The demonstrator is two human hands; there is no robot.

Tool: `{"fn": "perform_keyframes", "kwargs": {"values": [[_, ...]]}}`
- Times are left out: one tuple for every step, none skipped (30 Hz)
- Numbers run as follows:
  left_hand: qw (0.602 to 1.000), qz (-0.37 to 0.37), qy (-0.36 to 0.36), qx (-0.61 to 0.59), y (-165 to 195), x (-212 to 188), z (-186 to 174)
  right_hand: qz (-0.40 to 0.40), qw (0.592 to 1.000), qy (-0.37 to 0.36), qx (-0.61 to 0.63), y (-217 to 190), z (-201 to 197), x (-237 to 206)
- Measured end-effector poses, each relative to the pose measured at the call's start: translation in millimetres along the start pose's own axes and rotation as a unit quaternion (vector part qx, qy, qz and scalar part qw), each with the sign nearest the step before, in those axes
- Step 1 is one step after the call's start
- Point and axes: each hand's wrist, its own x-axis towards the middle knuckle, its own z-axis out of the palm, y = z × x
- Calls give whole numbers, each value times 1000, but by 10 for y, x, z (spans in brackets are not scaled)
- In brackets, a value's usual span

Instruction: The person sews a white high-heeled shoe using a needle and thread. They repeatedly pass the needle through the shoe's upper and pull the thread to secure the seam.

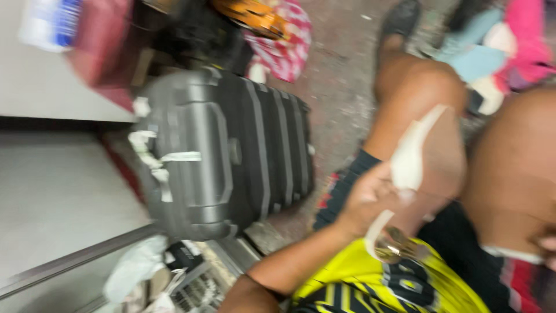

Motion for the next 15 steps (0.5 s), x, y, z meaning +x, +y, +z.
{"fn": "perform_keyframes", "kwargs": {"values": [[1000,-2,-5,-11,5,5,-8,-7,1000,5,-27,-59,-88,-34],[1000,-1,11,-7,-4,6,-9,-14,998,18,-55,-114,-194,-103],[1000,-9,23,0,-4,-6,-7,-21,996,30,-77,-151,-267,-164],[999,-30,30,-13,-9,-23,-1,-34,995,30,-89,-180,-318,-223],[998,-48,38,-25,-14,-28,14,-46,994,27,-97,-210,-306,-273],[997,-56,39,-19,-19,-37,34,-57,993,0,-104,-264,-290,-293],[998,-51,43,-9,-16,-42,56,-63,991,-35,-116,-348,-247,-293],[998,-49,39,-16,-19,-33,77,-75,986,-78,-125,-450,-188,-276],[998,-42,39,-18,1,-28,99,-77,978,-84,-175,-566,-111,-234],[998,-37,44,-19,22,-31,108,-75,967,-92,-224,-684,-8,-203],[998,-40,37,-19,41,-34,131,-69,955,-98,-271,-803,83,-185],[998,-45,30,-16,60,-34,131,-109,950,-119,-267,-889,179,-143],[998,-48,22,-13,68,-33,138,-150,943,-141,-261,-966,251,-101],[999,-44,21,4,73,-40,144,-192,933,-164,-255,-1017,314,-72],[999,-38,19,23,79,-55,124,-185,930,-170,-267,-1033,380,-56]]}}
